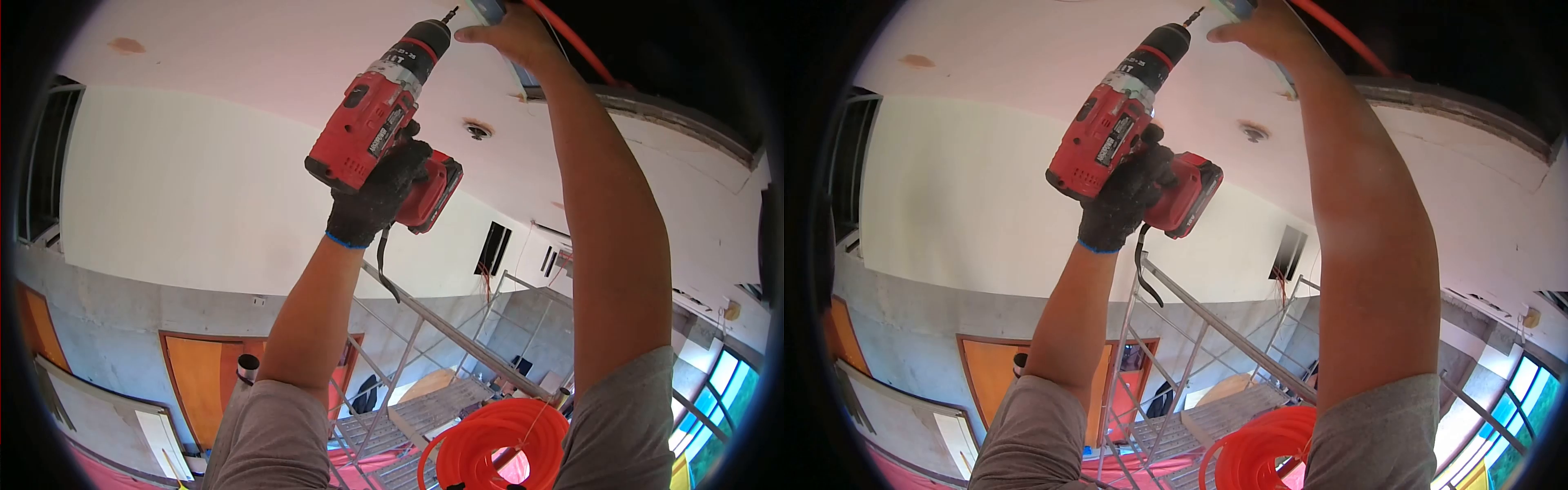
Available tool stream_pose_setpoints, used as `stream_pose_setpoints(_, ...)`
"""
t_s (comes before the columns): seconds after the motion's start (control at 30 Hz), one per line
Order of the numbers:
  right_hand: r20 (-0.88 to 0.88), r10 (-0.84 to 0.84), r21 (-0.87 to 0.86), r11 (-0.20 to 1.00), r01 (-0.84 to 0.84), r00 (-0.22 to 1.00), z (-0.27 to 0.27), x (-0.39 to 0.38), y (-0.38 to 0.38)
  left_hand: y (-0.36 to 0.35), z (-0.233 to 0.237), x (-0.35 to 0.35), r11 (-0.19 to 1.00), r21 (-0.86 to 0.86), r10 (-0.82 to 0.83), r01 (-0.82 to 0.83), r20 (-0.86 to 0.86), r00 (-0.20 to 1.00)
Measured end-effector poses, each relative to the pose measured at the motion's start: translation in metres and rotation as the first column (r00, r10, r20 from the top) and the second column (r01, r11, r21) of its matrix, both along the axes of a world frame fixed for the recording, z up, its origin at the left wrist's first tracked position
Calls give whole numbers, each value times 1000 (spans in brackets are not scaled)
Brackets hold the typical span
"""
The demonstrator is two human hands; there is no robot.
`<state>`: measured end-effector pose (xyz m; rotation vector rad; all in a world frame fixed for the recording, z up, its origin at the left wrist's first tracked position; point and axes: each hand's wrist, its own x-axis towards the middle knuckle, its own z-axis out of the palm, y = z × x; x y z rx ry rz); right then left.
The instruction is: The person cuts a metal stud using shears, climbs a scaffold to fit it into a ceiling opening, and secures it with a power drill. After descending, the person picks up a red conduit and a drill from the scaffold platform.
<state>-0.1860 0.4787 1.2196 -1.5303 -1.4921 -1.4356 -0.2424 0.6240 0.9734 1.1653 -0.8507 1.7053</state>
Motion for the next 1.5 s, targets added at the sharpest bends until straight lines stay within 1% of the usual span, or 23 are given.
stream_pose_setpoints(0.03, -2, -37, 30, 999, 37, 999, 1, -1, 3, 0, 0, -3, 1000, -6, -13, 13, -17, 1000)
stream_pose_setpoints(0.07, 3, -28, 29, 999, 28, 1000, 1, -1, 2, -1, -1, -4, 1000, -12, -27, 26, -34, 999)
stream_pose_setpoints(0.17, 2, -19, 34, 999, 19, 1000, -2, 0, -1, 2, -2, -4, 989, -10, 147, -148, -39, 988)
stream_pose_setpoints(0.27, -7, -34, 45, 998, 35, 999, 5, 3, 8, 10, 0, -2, 996, 92, -17, 16, 10, 1000)
stream_pose_setpoints(0.37, 19, -51, 50, 998, 50, 999, 11, 11, 13, 10, -2, 0, 990, 88, -107, 108, -13, 994)
stream_pose_setpoints(0.43, 24, -65, 77, 995, 63, 998, 12, 11, 15, 6, -1, 1, 999, 45, 14, -14, -9, 1000)
stream_pose_setpoints(0.47, 23, -44, 3, 999, 44, 999, 5, 3, 7, 5, -1, 0, 997, 22, 74, -74, -7, 997)
stream_pose_setpoints(0.53, 16, -3, -143, 990, 5, 1000, -8, -11, -15, 6, 0, -2, 991, -4, 136, -136, -44, 990)
stream_pose_setpoints(0.57, 33, 38, -107, 994, -34, 999, -2, -5, -9, 6, 1, -3, 986, -14, 164, -165, -59, 985)
stream_pose_setpoints(0.67, 75, 138, -20, 990, -137, 988, 15, 22, 16, 8, 1, -3, 994, 14, 104, -104, -57, 993)
stream_pose_setpoints(0.73, 87, 180, 8, 983, -182, 980, 18, 26, 19, 9, 0, -4, 992, 26, 123, -122, -62, 990)
stream_pose_setpoints(0.77, 100, 180, 11, 983, -182, 979, 19, 29, 20, 10, 0, -3, 991, 31, 132, -130, -66, 989)
stream_pose_setpoints(0.83, 128, 181, 15, 983, -184, 975, 21, 30, 21, 9, 1, -2, 995, 33, 98, -96, -68, 993)
stream_pose_setpoints(0.93, 91, 120, 1, 993, -121, 989, 20, 25, 19, 9, 0, -3, 997, 40, 74, -72, -52, 996)
stream_pose_setpoints(0.97, 99, 120, 28, 992, -123, 988, 21, 27, 20, 9, 0, -2, 997, 44, 72, -70, -43, 996)
stream_pose_setpoints(1.03, 114, 118, 82, 988, -128, 986, 21, 30, 22, 10, -1, -3, 981, 38, 190, -188, -50, 980)
stream_pose_setpoints(1.07, 85, 114, 65, 991, -119, 990, 20, 29, 21, 10, -1, -3, 968, 34, 249, -248, -53, 967)
stream_pose_setpoints(1.13, 25, 105, 28, 994, -105, 994, 15, 23, 15, 13, -2, -2, 966, 33, 259, -258, -38, 965)
stream_pose_setpoints(1.23, 23, 51, -51, 997, -50, 998, 4, 9, 2, 10, -2, -4, 958, 31, 287, -286, -46, 957)
stream_pose_setpoints(1.33, 54, 83, -36, 996, -82, 995, 9, 13, 7, 12, -1, -5, 951, 44, 308, -306, -46, 950)
stream_pose_setpoints(1.43, 47, 160, -55, 986, -158, 986, 13, 19, 11, 10, -2, -7, 951, 51, 309, -306, -59, 949)
stream_pose_setpoints(1.5, 57, 157, -33, 987, -155, 986, 14, 20, 13, 9, -2, -9, 956, 44, 292, -289, -60, 955)
